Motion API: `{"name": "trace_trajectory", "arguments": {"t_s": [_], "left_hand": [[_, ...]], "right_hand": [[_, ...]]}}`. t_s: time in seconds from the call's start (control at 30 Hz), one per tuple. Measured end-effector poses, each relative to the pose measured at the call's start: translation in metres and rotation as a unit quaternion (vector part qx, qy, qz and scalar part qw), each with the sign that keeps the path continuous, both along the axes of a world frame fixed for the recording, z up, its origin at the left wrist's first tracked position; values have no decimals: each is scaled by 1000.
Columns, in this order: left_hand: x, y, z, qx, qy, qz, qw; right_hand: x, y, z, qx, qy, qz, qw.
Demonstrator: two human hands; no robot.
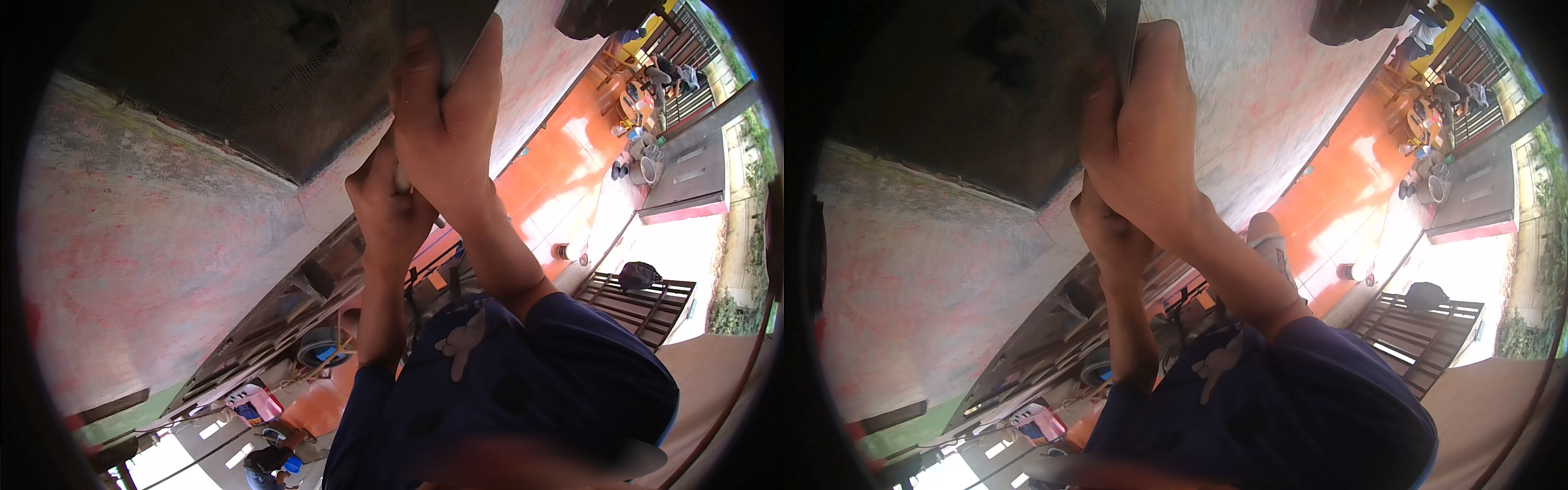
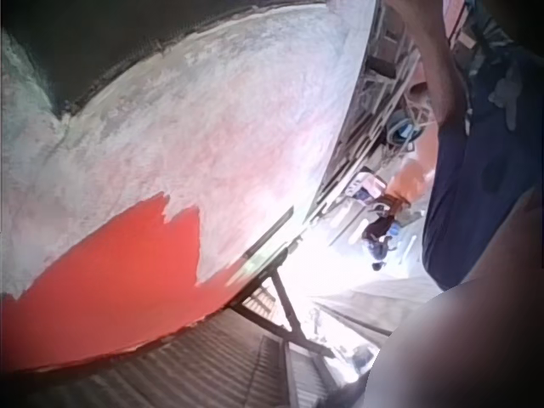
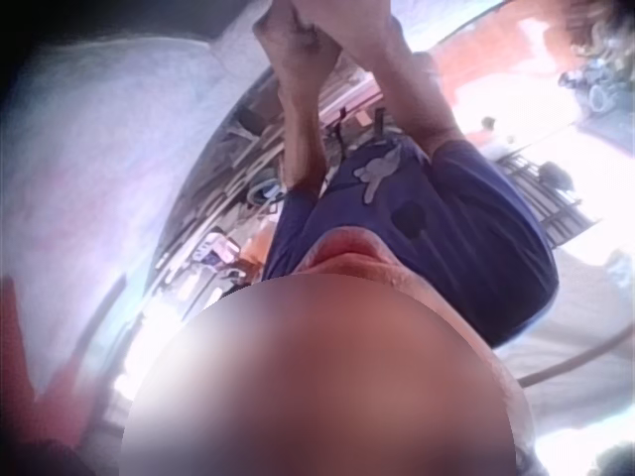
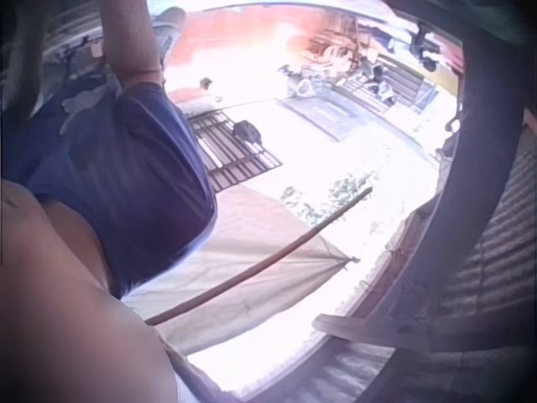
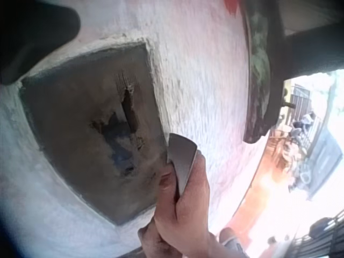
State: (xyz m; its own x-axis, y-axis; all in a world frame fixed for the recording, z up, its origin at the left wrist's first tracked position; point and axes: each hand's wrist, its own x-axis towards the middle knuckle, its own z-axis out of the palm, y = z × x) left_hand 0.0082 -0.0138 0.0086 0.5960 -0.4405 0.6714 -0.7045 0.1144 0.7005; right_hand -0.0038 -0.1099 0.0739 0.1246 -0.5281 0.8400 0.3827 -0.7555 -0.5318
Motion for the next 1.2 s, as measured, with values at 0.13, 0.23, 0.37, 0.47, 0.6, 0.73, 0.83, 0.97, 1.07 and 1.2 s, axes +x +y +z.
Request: {"name": "trace_trajectory", "arguments": {"t_s": [0.13,0.23,0.37,0.47,0.6,0.73,0.83,0.97,1.07,1.2], "left_hand": [[-18,-2,0,25,-13,30,999],[-27,2,-9,23,-17,52,998],[-29,8,-27,40,37,28,998],[-30,7,-40,42,34,27,998],[-35,4,-50,55,39,35,997],[-35,2,-49,56,25,58,996],[-33,1,-46,56,11,72,996],[-32,0,-40,93,5,89,992],[-26,-1,-35,83,-14,97,992],[-15,2,-31,97,-6,100,990]], "right_hand": [[-20,6,-7,135,3,99,986],[-25,12,-20,115,27,102,988],[-24,12,-37,131,51,81,987],[-27,12,-47,195,34,131,971],[-30,9,-57,205,52,124,970],[-26,9,-58,218,36,155,963],[-23,10,-55,238,10,186,953],[-22,9,-52,267,16,205,941],[-19,8,-50,199,57,148,967],[-11,6,-49,168,66,134,974]]}}
